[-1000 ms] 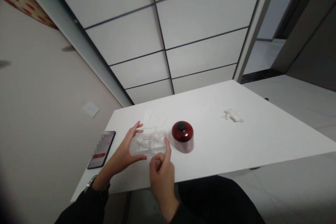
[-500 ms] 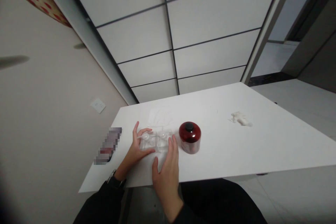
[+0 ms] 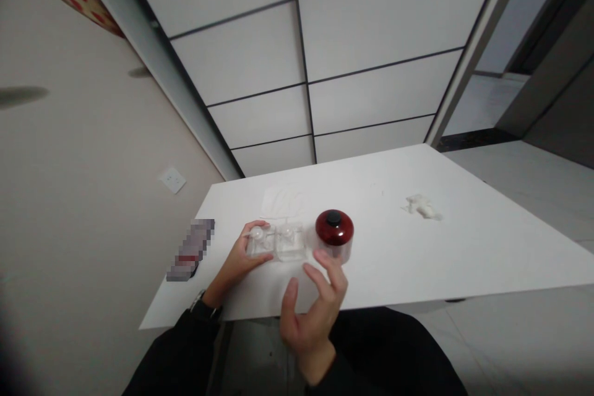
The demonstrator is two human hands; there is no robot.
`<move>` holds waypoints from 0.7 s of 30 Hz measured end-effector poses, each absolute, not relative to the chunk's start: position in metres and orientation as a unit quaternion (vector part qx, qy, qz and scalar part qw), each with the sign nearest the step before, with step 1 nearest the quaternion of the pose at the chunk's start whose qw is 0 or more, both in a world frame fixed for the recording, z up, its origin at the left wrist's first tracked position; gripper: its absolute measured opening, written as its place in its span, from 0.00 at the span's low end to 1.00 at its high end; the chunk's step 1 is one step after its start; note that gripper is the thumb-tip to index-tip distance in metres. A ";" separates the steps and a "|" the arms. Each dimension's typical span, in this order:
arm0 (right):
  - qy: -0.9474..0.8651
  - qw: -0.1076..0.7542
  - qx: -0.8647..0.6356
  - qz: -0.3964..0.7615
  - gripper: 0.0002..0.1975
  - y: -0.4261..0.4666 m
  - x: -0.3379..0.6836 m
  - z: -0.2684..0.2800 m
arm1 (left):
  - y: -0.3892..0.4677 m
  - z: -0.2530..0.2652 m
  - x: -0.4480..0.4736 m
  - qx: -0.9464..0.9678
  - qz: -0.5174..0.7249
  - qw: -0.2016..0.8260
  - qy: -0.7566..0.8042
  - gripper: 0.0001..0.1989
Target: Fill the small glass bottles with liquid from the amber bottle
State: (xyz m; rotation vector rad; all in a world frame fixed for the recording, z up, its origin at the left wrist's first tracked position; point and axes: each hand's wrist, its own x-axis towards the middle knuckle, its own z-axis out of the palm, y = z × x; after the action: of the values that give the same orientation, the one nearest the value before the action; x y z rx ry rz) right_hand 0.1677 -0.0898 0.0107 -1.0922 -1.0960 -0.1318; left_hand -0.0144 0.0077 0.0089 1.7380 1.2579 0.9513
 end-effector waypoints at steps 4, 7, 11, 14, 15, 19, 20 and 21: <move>-0.404 0.764 -0.503 -0.024 0.27 -0.076 0.199 0.011 | 0.007 0.009 -0.014 0.682 0.372 0.386 0.498 0.38; -0.342 0.747 -0.559 0.113 0.28 -0.068 0.209 0.006 | 0.007 0.008 -0.015 0.679 0.368 0.386 0.504 0.40; -0.299 0.729 -0.576 0.220 0.33 -0.062 0.208 -0.003 | 0.008 0.008 -0.016 0.683 0.366 0.384 0.502 0.40; -0.293 0.726 -0.572 0.246 0.33 -0.058 0.207 -0.010 | 0.009 0.008 -0.016 0.685 0.366 0.383 0.500 0.41; -0.294 0.723 -0.574 0.249 0.33 -0.057 0.207 -0.013 | 0.009 0.007 -0.016 0.686 0.366 0.382 0.499 0.40; -0.306 0.710 -0.587 0.241 0.32 -0.053 0.208 -0.021 | 0.010 0.005 -0.016 0.693 0.370 0.373 0.494 0.39; -0.308 0.708 -0.590 0.237 0.32 -0.053 0.208 -0.021 | 0.010 0.005 -0.017 0.695 0.372 0.371 0.491 0.38; -0.307 0.709 -0.592 0.230 0.32 -0.053 0.208 -0.021 | 0.010 0.004 -0.017 0.697 0.373 0.369 0.488 0.38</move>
State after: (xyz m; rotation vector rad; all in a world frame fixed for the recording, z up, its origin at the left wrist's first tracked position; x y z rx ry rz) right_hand 0.2081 -0.0532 -0.0210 -1.3149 -0.6805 0.5099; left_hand -0.0170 0.0104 0.0042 1.7892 1.2530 0.9581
